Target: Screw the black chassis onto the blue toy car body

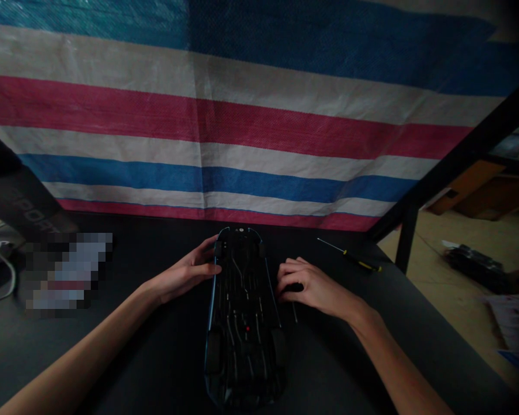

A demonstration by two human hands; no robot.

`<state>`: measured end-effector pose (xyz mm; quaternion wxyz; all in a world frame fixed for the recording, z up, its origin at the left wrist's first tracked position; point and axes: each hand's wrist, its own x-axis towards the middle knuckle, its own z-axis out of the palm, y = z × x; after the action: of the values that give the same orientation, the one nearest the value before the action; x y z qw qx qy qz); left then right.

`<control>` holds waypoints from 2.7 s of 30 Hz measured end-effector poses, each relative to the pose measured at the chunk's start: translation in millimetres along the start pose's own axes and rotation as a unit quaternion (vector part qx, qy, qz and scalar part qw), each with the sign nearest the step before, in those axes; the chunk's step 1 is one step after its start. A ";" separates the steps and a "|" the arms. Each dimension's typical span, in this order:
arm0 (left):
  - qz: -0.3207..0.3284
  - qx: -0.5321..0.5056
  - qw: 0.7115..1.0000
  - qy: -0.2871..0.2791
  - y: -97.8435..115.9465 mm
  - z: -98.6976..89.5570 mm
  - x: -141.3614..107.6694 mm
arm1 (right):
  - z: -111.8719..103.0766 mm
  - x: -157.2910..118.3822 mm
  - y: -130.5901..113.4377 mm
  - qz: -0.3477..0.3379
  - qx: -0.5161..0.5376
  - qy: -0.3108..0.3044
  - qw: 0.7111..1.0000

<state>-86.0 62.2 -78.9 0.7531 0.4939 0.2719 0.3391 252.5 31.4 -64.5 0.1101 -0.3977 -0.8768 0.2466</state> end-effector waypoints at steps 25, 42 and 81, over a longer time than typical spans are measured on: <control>-0.001 0.010 1.000 0.013 4.9 8.1 -1.0 | 6.4 6.4 -38.4 0.067 0.366 0.102 0.922; 0.002 0.011 1.000 0.012 3.2 6.7 -0.4 | 5.2 4.4 -36.6 0.089 0.378 0.074 0.918; -0.008 0.012 1.000 0.024 4.6 9.7 0.3 | 14.6 8.8 -43.0 0.090 0.408 0.091 0.904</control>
<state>-79.8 58.4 -71.1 0.7429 0.4926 0.2982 0.3414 213.3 8.8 -54.6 0.3198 -0.4160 -0.6461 0.5542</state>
